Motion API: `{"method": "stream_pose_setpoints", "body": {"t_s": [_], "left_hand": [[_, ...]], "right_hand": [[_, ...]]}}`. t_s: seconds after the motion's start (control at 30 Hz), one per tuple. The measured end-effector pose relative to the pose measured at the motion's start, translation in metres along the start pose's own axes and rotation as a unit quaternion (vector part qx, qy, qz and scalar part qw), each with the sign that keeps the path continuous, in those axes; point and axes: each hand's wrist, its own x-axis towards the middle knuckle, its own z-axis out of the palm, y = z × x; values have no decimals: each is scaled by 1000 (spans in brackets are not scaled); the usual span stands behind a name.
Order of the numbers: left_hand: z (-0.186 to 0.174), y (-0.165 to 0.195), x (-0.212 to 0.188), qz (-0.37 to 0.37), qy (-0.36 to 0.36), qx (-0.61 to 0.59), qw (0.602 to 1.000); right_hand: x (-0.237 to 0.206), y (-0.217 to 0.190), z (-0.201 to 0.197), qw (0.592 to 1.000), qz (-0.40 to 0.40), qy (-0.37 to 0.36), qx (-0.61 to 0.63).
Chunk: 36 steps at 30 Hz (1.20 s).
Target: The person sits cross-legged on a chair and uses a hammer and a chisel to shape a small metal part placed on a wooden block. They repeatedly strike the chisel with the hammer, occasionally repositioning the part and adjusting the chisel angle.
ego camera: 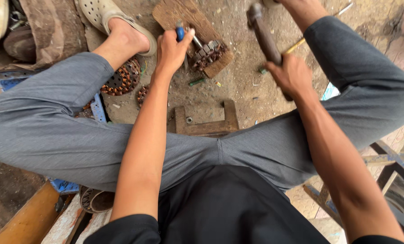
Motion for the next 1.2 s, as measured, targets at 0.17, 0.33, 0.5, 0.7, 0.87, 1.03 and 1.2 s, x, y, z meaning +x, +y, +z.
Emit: {"method": "stream_pose_setpoints", "body": {"t_s": [0.17, 0.33, 0.5, 0.7, 0.87, 1.03, 1.2], "left_hand": [[11, -21, 8, 0, 19, -45, 999], [-10, -18, 17, 53, -74, -67, 994], [4, 36, 0, 85, -89, 2, 992], [32, 90, -25, 43, -104, -51, 992], [-3, 48, -18, 33, -48, -14, 998], [16, -5, -21, 88, -33, 123, 988], [46, -32, -26, 54, -75, 84, 992]], "right_hand": [[69, 30, 36, 979, -57, 52, -189], [91, 17, 53, 969, -170, -56, -169], [63, -48, 43, 945, -291, -79, 129], [29, -90, 42, 944, -233, -59, 226], [31, -83, 30, 928, -237, -43, 283], [27, -77, 26, 919, -359, 75, 143], [12, -87, 52, 867, -474, 154, 26]]}}
